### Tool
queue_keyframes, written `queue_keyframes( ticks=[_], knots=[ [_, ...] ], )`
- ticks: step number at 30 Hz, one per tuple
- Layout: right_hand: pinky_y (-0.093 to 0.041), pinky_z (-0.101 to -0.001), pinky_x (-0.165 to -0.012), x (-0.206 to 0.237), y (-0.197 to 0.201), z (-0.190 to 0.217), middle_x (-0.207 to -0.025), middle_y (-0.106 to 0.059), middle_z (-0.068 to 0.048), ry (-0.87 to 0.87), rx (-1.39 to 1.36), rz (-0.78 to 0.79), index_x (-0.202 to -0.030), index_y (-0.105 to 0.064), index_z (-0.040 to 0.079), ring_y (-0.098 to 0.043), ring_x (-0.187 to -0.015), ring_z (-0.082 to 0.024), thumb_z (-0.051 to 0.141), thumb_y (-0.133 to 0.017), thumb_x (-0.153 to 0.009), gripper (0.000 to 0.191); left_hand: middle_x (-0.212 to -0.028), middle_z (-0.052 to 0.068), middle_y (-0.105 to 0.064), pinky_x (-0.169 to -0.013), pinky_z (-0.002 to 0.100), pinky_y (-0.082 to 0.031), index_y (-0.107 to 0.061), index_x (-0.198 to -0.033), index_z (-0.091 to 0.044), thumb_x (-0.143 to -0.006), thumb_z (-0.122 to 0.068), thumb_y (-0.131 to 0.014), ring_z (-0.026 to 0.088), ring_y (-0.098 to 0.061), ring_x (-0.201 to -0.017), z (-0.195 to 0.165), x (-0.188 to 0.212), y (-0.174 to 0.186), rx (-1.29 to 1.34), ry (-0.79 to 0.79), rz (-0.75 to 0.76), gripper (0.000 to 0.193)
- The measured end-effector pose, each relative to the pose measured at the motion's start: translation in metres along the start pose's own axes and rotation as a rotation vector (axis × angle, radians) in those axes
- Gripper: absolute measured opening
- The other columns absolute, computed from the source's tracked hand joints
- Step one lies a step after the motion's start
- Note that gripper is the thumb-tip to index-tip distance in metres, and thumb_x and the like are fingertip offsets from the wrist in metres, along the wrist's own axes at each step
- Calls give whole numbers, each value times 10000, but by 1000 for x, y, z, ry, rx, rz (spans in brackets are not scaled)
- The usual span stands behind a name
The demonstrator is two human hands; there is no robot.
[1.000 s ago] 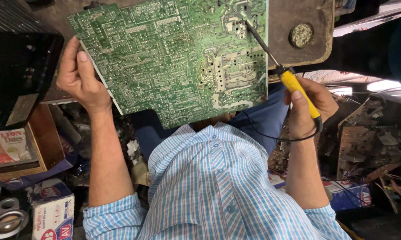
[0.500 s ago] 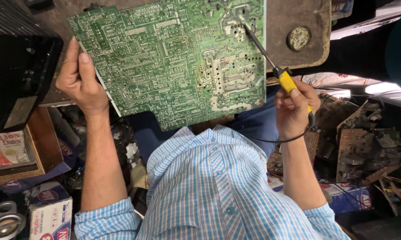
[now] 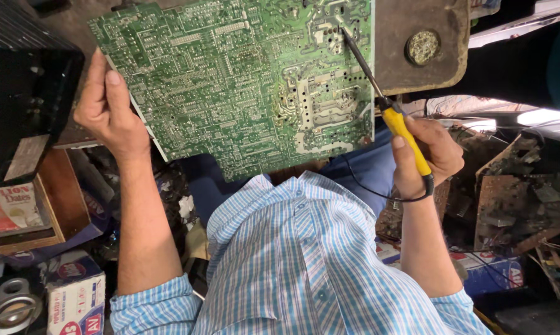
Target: The person holds a large green circuit board on their lap and unscrews components from it using a screwdriver, brushes the board, and then solders points on the board with a yellow-handled soldering iron, steadying the board with the other hand.
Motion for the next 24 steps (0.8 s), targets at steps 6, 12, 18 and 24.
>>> queue_keyframes(
  ticks=[6, 12, 18, 24],
  knots=[
    [-558, -295, -710, 16, -13, -50, -1032, -711, -178, -401, -657, -187, -1221, -668, -47, -687, -822, -216, 121, -721, -983, 296, -1321, 143, -740, -1025, 278, -526, -619, -1430, 88, -1150, -132, -599, 154, -682, -1167, 3, -1, 0, 13, 14, 6, 356],
    [-554, -319, -727, 28, -22, -74, -1023, -720, -214, -554, -852, -254, -1216, -654, -61, -679, -809, -233, 116, -682, -984, 293, -1305, 135, -742, -1012, 274, -526, -616, -1425, 89, -1144, -125, -602, 147, -678, -1142, 5, 1, 0, 28, 18, -1, 353],
    [-565, -317, -750, 19, -13, -36, -1050, -687, -186, -270, -490, -118, -1271, -633, -62, -683, -845, -224, 129, -737, -1046, 313, -1335, 146, -731, -1048, 290, -528, -635, -1412, 90, -1148, -108, -609, 167, -686, -1189, 4, 0, 1, 23, -1, -9, 332],
    [-551, -302, -661, 16, 9, -45, -1061, -709, -212, -290, -679, -273, -1227, -642, -68, -685, -777, -235, 159, -733, -1001, 333, -1299, 138, -740, -985, 282, -538, -647, -1394, 77, -1140, -133, -610, 156, -690, -1131, -2, -1, -1, 25, -39, -5, 332]
  ],
)
Point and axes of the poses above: each hand's wrist, its own x-axis away from the middle knuckle, its own y-axis out of the back of the hand, z = x × y, the point moved 10 cm from there along -x, towards the middle knuckle
